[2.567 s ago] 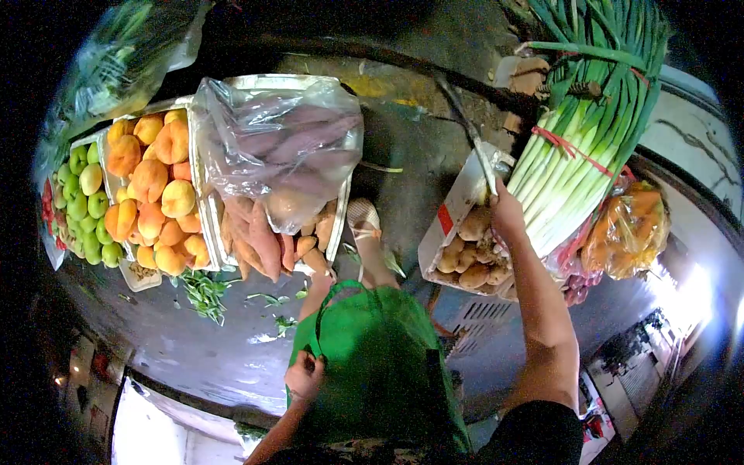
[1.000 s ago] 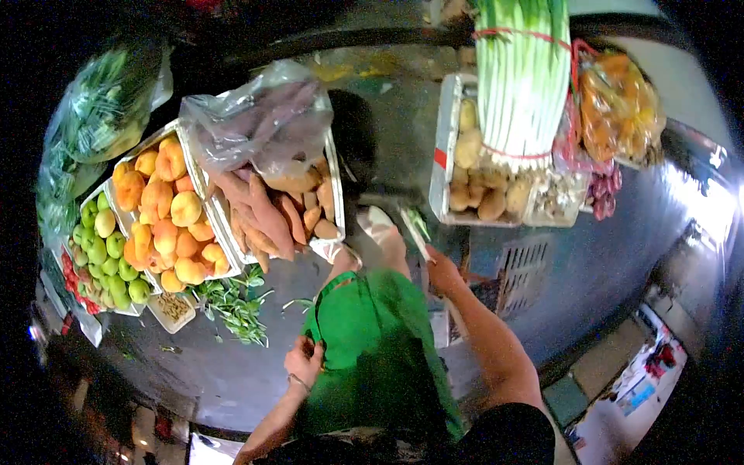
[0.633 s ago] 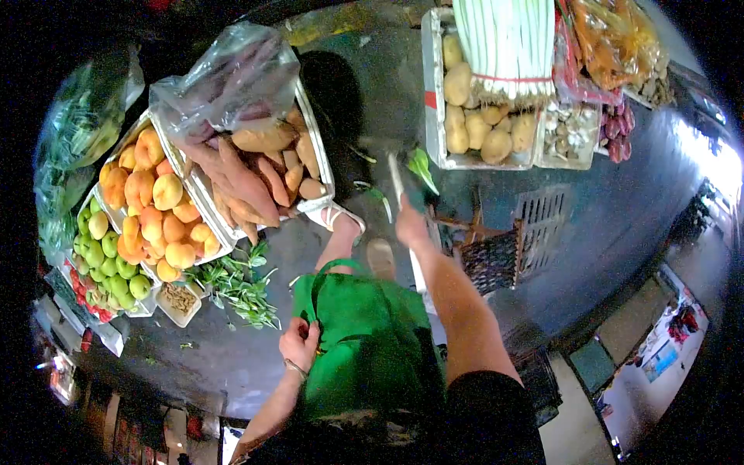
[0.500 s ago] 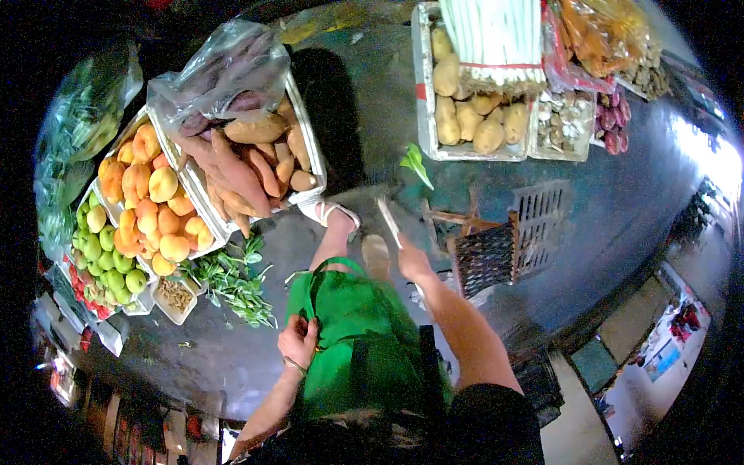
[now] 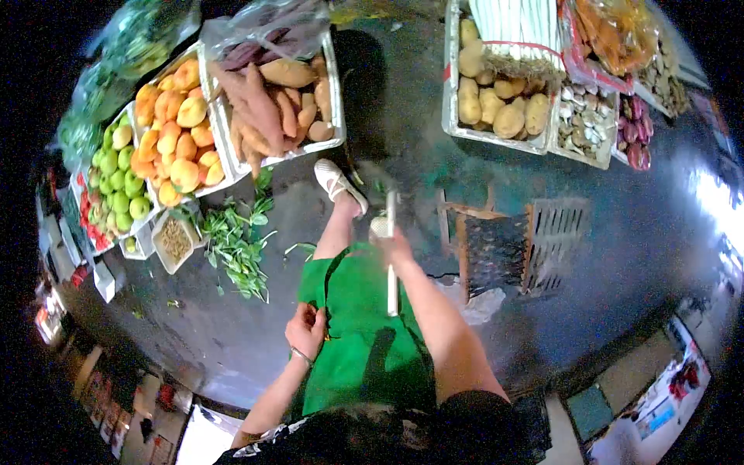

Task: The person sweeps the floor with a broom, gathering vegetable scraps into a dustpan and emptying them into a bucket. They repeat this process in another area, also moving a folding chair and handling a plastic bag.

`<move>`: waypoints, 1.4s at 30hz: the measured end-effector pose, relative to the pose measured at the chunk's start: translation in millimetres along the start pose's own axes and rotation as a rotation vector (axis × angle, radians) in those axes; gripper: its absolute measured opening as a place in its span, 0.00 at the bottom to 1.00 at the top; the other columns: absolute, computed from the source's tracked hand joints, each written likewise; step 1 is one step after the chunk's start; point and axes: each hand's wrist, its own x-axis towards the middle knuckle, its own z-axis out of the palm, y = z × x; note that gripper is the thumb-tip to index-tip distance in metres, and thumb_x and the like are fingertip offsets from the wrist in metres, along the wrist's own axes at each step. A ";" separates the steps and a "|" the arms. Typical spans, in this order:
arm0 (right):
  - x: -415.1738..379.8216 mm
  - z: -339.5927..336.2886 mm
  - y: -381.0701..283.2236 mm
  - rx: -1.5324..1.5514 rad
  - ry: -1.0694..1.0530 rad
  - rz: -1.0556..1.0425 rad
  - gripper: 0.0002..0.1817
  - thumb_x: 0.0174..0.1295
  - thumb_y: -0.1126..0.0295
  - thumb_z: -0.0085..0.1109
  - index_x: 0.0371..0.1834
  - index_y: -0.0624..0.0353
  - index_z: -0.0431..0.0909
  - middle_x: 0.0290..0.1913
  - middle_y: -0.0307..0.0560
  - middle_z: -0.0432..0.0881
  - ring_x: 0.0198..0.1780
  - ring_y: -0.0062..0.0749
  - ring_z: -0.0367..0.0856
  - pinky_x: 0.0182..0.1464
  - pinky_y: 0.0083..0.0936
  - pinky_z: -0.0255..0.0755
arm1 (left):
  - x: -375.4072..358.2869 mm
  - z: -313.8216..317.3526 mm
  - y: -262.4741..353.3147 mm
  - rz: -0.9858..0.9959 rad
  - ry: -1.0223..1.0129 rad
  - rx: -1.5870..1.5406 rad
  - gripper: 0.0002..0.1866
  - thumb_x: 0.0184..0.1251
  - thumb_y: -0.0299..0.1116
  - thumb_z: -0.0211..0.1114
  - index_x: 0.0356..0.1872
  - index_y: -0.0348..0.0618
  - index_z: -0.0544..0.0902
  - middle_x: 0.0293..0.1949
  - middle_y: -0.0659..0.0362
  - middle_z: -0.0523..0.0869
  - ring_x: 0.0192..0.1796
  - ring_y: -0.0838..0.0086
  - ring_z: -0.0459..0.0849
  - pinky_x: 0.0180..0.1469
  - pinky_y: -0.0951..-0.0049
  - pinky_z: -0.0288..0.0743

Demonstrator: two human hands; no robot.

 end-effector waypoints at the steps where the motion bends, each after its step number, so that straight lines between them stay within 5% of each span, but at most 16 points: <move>1: -12.7 1.1 -10.7 -0.017 -0.014 -0.005 0.23 0.60 0.74 0.49 0.61 0.53 0.62 0.27 0.44 0.76 0.17 0.29 0.70 0.12 0.27 0.61 | -12.6 -8.0 2.9 -0.014 -0.010 -0.008 0.11 0.55 0.39 0.63 0.24 0.45 0.73 0.15 0.57 0.78 0.20 0.62 0.78 0.24 0.65 0.70; 4: -44.6 -12.2 -35.9 -0.069 -0.223 0.238 0.27 0.60 0.73 0.50 0.65 0.51 0.60 0.30 0.48 0.78 0.13 0.30 0.69 0.12 0.28 0.61 | -49.6 -22.9 -14.5 -0.043 0.010 -0.100 0.08 0.54 0.36 0.63 0.27 0.44 0.75 0.16 0.57 0.78 0.20 0.63 0.78 0.24 0.66 0.70; 8: -36.2 -65.3 -10.9 -0.044 -0.070 0.086 0.30 0.62 0.76 0.45 0.68 0.42 0.55 0.17 0.38 0.66 0.10 0.26 0.64 0.11 0.27 0.60 | -83.6 -44.8 -58.0 0.091 0.100 -0.032 0.08 0.52 0.28 0.61 0.34 0.41 0.76 0.28 0.52 0.78 0.33 0.59 0.77 0.37 0.65 0.71; 13: 37.8 -40.6 -28.2 0.128 0.139 0.013 0.26 0.63 0.68 0.44 0.66 0.48 0.56 0.14 0.41 0.64 0.08 0.31 0.62 0.09 0.31 0.60 | -129.0 -12.1 -155.7 -0.127 0.033 0.222 0.28 0.53 0.42 0.64 0.56 0.48 0.69 0.54 0.42 0.68 0.53 0.47 0.69 0.50 0.50 0.65; 17: 69.7 55.2 7.2 -0.299 0.244 -0.164 0.33 0.56 0.74 0.41 0.69 0.51 0.50 0.20 0.50 0.73 0.12 0.37 0.70 0.12 0.33 0.63 | -160.3 35.9 -208.7 -0.417 -0.252 0.006 0.37 0.56 0.56 0.57 0.66 0.57 0.57 0.64 0.42 0.57 0.63 0.46 0.60 0.58 0.45 0.60; 20: 74.2 125.8 82.0 -0.876 0.190 -0.452 0.35 0.56 0.71 0.45 0.69 0.51 0.46 0.30 0.60 0.78 0.31 0.48 0.79 0.35 0.38 0.72 | -154.9 43.1 -201.2 -0.500 -0.444 0.324 0.36 0.57 0.55 0.55 0.66 0.58 0.56 0.65 0.43 0.54 0.65 0.48 0.56 0.58 0.41 0.58; 24: 12.9 170.0 97.2 -1.163 -0.229 -0.375 0.35 0.56 0.73 0.48 0.69 0.50 0.51 0.18 0.49 0.74 0.19 0.41 0.74 0.23 0.34 0.67 | -153.2 26.3 -230.4 -0.467 -0.373 0.332 0.35 0.57 0.53 0.55 0.66 0.59 0.57 0.65 0.45 0.54 0.64 0.50 0.57 0.56 0.43 0.60; 26: -11.1 164.7 85.5 -0.908 -0.307 -0.245 0.31 0.58 0.71 0.48 0.68 0.49 0.56 0.18 0.45 0.73 0.16 0.31 0.72 0.20 0.29 0.65 | -152.7 13.7 -247.2 -0.451 -0.346 0.300 0.35 0.56 0.52 0.56 0.65 0.58 0.58 0.65 0.45 0.54 0.63 0.50 0.58 0.55 0.44 0.61; 27: -45.2 172.4 48.7 -0.955 -0.319 -0.117 0.31 0.60 0.70 0.46 0.69 0.49 0.52 0.52 0.52 0.77 0.42 0.43 0.79 0.51 0.32 0.67 | -154.4 9.6 -254.2 -0.450 -0.343 0.272 0.35 0.56 0.52 0.56 0.65 0.59 0.58 0.64 0.45 0.54 0.63 0.50 0.58 0.55 0.44 0.61; 28: -46.8 167.8 50.1 -1.012 -0.319 -0.302 0.30 0.61 0.70 0.44 0.69 0.48 0.53 0.51 0.54 0.77 0.44 0.41 0.79 0.50 0.29 0.68 | -155.3 6.5 -260.8 -0.448 -0.341 0.242 0.34 0.55 0.51 0.57 0.65 0.59 0.59 0.64 0.45 0.54 0.62 0.50 0.58 0.54 0.44 0.61; 30: -57.0 184.1 26.2 -0.978 -0.191 -0.196 0.29 0.61 0.71 0.44 0.68 0.50 0.53 0.48 0.56 0.78 0.44 0.41 0.79 0.47 0.29 0.70 | -155.2 0.0 -269.4 -0.461 -0.346 0.228 0.34 0.55 0.51 0.57 0.64 0.60 0.59 0.64 0.45 0.54 0.62 0.50 0.58 0.54 0.44 0.62; 32: -21.2 200.7 23.3 -0.952 0.009 -0.418 0.30 0.61 0.71 0.43 0.69 0.52 0.52 0.42 0.58 0.79 0.38 0.41 0.80 0.41 0.34 0.72 | -155.3 -5.5 -282.3 -0.471 -0.349 0.227 0.34 0.54 0.51 0.58 0.64 0.61 0.60 0.64 0.45 0.54 0.62 0.50 0.59 0.54 0.44 0.62; 35: 33.3 261.6 0.3 -0.560 0.089 -0.227 0.26 0.63 0.69 0.41 0.66 0.55 0.57 0.30 0.57 0.79 0.29 0.42 0.79 0.30 0.37 0.70 | -162.1 -5.8 -300.7 -0.425 -0.343 0.174 0.34 0.54 0.49 0.57 0.64 0.59 0.60 0.65 0.43 0.54 0.63 0.45 0.56 0.55 0.41 0.58; 38: 112.2 300.6 94.3 -0.442 -0.008 -0.200 0.24 0.62 0.70 0.45 0.63 0.55 0.58 0.24 0.51 0.76 0.22 0.37 0.75 0.21 0.34 0.69 | -168.1 -2.3 -314.8 -0.428 -0.307 0.180 0.34 0.54 0.49 0.57 0.64 0.60 0.61 0.65 0.43 0.54 0.63 0.45 0.56 0.55 0.42 0.58; 40: 43.7 370.4 116.4 -1.002 0.001 -0.341 0.30 0.58 0.69 0.46 0.66 0.60 0.54 0.37 0.60 0.79 0.35 0.48 0.79 0.38 0.42 0.72 | -169.0 -6.3 -325.2 -0.425 -0.304 0.163 0.34 0.54 0.49 0.57 0.64 0.60 0.61 0.65 0.44 0.54 0.63 0.45 0.55 0.55 0.42 0.58; 42: 1.5 401.8 154.2 -0.949 -0.121 -0.343 0.31 0.57 0.71 0.45 0.67 0.60 0.52 0.41 0.64 0.77 0.43 0.50 0.78 0.44 0.38 0.72 | -167.0 -14.9 -332.8 -0.420 -0.287 0.144 0.33 0.54 0.48 0.57 0.64 0.61 0.61 0.65 0.44 0.53 0.63 0.45 0.55 0.55 0.42 0.58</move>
